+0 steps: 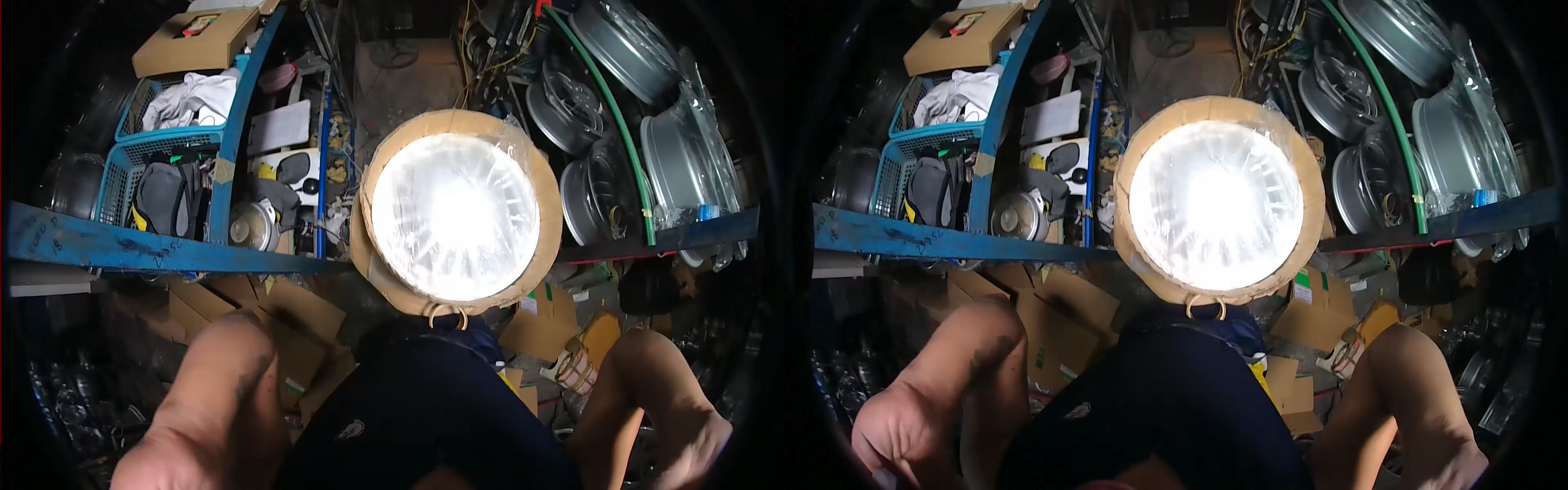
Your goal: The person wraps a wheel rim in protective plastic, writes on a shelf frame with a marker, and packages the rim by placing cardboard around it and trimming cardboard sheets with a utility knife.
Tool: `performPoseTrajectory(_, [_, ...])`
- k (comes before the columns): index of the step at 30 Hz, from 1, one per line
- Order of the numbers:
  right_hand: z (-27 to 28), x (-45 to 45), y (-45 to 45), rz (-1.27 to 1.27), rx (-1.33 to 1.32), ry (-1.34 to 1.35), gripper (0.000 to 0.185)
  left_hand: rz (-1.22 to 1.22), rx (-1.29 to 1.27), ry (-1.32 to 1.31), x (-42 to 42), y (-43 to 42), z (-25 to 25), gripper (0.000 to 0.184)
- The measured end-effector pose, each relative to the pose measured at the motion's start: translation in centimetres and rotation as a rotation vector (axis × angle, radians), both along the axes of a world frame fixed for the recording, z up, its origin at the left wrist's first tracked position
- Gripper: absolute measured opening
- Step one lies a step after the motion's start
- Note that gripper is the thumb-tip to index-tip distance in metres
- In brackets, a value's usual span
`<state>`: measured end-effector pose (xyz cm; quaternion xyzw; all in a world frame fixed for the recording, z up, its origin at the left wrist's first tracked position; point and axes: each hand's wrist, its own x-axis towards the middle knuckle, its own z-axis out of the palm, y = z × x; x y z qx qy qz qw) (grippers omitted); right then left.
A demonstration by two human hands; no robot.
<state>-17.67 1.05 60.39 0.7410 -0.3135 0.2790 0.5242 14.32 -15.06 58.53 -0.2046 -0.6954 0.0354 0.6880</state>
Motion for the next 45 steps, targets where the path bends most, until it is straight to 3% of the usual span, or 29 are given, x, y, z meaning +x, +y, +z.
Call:
performPoseTrajectory(2, [0.1, 0.0, 0.7, -0.085, -0.039, 0.012, 0.04, -0.069, 0.1, 0.002, -5.1, -0.1, -1.7, 0.04])
performPoseTrajectory(3, [0.0, 0.2, 0.8, -0.046, -0.035, -0.012, 0.04, -0.435, 0.167, -0.154, -4.6, -0.2, -1.7, 0.041])
performPoseTrajectory(5, [-0.3, 1.0, 0.1, 0.468, 0.139, -0.104, 0.041, -1.294, 0.341, -0.378, -3.5, -0.2, -1.7, 0.043])
performPoseTrajectory(7, [-0.8, 1.3, -1.7, 0.985, 0.325, -0.187, 0.041, -0.7, 0.222, 0.016, -7.7, 0.9, -2.8, 0.042])
performPoseTrajectory(9, [-1.4, 1.2, -3.2, 1.501, 0.527, -0.299, 0.042, -0.392, 0.121, 0.215, -9.4, 0.4, -2.6, 0.041])
performPoseTrajectory(11, [-1.7, 0.7, -2.9, 1.442, 0.267, -0.32, 0.042, -0.376, 0.032, 0.227, -10.1, -1.1, -1.5, 0.041])
performPoseTrajectory(14, [-1.7, -1.3, 0.0, 0.366, -0.657, -0.102, 0.038, -0.245, -0.016, 0.4, -10.1, -2.0, -2.0, 0.039])
performPoseTrajectory(16, [-4.5, -2.7, 4.4, 0.886, -0.586, -0.482, 0.042, -0.127, -0.002, 0.579, -9.0, -2.3, -3.6, 0.038])
performPoseTrajectory(17, [-6.8, -4.1, 5.5, 0.848, -0.51, -0.596, 0.037, -0.091, 0.098, 0.393, -7.1, -3.5, -6.4, 0.045])
performPoseTrajectory(18, [-10.0, -5.6, 5.1, 0.722, -0.407, -0.753, 0.032, 0.105, 0.187, 0.314, -6.6, -5.0, -9.8, 0.032])
performPoseTrajectory(20, [-18.6, -7.8, 3.2, 0.23, -0.069, -1.263, 0.022, 0.542, 0.368, 0.119, -5.6, -6.7, -16.7, 0.016])
performPoseTrajectory(22, [-29.2, -8.7, 3.3, -0.199, 0.453, -1.746, 0.014, 0.774, 0.844, -0.615, -2.5, -6.1, -21.5, 0.019])
performPoseTrajectory(23, [-35.6, -8.3, 4.8, -0.304, 0.7, -1.915, 0.012, 0.397, 1.696, -0.707, -0.8, -6.1, -28.4, 0.012])
performPoseTrajectory(24, [-43.5, -7.5, 8.0, -0.436, 0.946, -1.983, 0.01, 0.084, 1.804, -0.892, -0.2, -5.1, -35.2, 0.009])
performPoseTrajectory(25, [-45.3, -5.1, 9.2, -0.614, 1.401, -2.041, 0.015, -0.031, 1.659, -1.08, -1.8, -2.5, -39.6, 0.016])
performPoseTrajectory(26, [-48.4, -2.6, 10.1, -0.462, 1.641, -2.096, 0.031, -0.168, 1.494, -1.246, -3.3, 0.2, -43.9, 0.031])
performPoseTrajectory(27, [-49.4, 0.9, 9.3, -0.327, 1.611, -1.981, 0.047, -0.314, 1.332, -1.38, -4.9, 2.8, -48.2, 0.046])
performPoseTrajectory(28, [-48.5, 3.0, 6.9, -0.016, 1.53, -1.912, 0.059, -0.563, 1.598, -1.442, -8.1, 3.7, -46.5, 0.05])
performPoseTrajectory(29, [-45.3, 3.3, 4.8, -0.484, 1.839, -1.806, 0.05, -0.83, 1.852, -1.477, -10.3, 4.1, -44.7, 0.053])
performPoseTrajectory(31, [-45.5, 2.2, 3.1, -0.618, 1.94, -1.578, 0.04, -0.864, 1.884, -1.576, -10.9, 5.9, -49.8, 0.055])
performPoseTrajectory(32, [-46.4, 1.3, 3.3, -0.418, 1.821, -1.743, 0.03, -0.879, 1.903, -1.617, -10.6, 6.5, -52.3, 0.056])
performPoseTrajectory(34, [-47.6, -1.0, 4.8, -0.38, 1.766, -1.834, 0.034, -0.709, 2.135, -1.248, -8.0, 6.6, -53.2, 0.05])
performPoseTrajectory(35, [-49.2, -1.6, 5.9, -0.407, 1.736, -1.827, 0.036, -0.821, 2.234, -1.034, -6.1, 5.5, -52.9, 0.047])
performPoseTrajectory(37, [-49.3, -1.6, 6.4, -0.626, 1.91, -1.541, 0.04, -1.445, 2.332, -0.431, -1.1, 2.1, -52.0, 0.042])
performPoseTrajectory(38, [-50.3, -1.4, 6.3, -0.63, 1.814, -1.713, 0.046, -1.535, 2.297, -0.188, 0.8, 0.5, -51.6, 0.04])
performPoseTrajectory(39, [-50.3, -1.6, 6.1, -0.604, 1.857, -1.686, 0.047, -1.563, 2.25, 0.038, 2.2, -1.0, -51.6, 0.038])
performPoseTrajectory(42, [-47.7, -1.6, 5.3, -0.556, 1.971, -1.631, 0.051, -0.579, 2.216, 0.482, -0.2, -8.8, -55.3, 0.034])
performPoseTrajectory(43, [-46.1, -1.7, 4.8, -0.55, 1.996, -1.63, 0.052, -0.49, 2.373, 0.595, -4.7, -13.9, -48.5, 0.028])
performPoseTrajectory(45, [-36.9, -2.8, 1.0, -0.797, 2.366, -1.253, 0.058, -0.385, 2.383, 0.72, -8.4, -21.9, -54.8, 0.028])
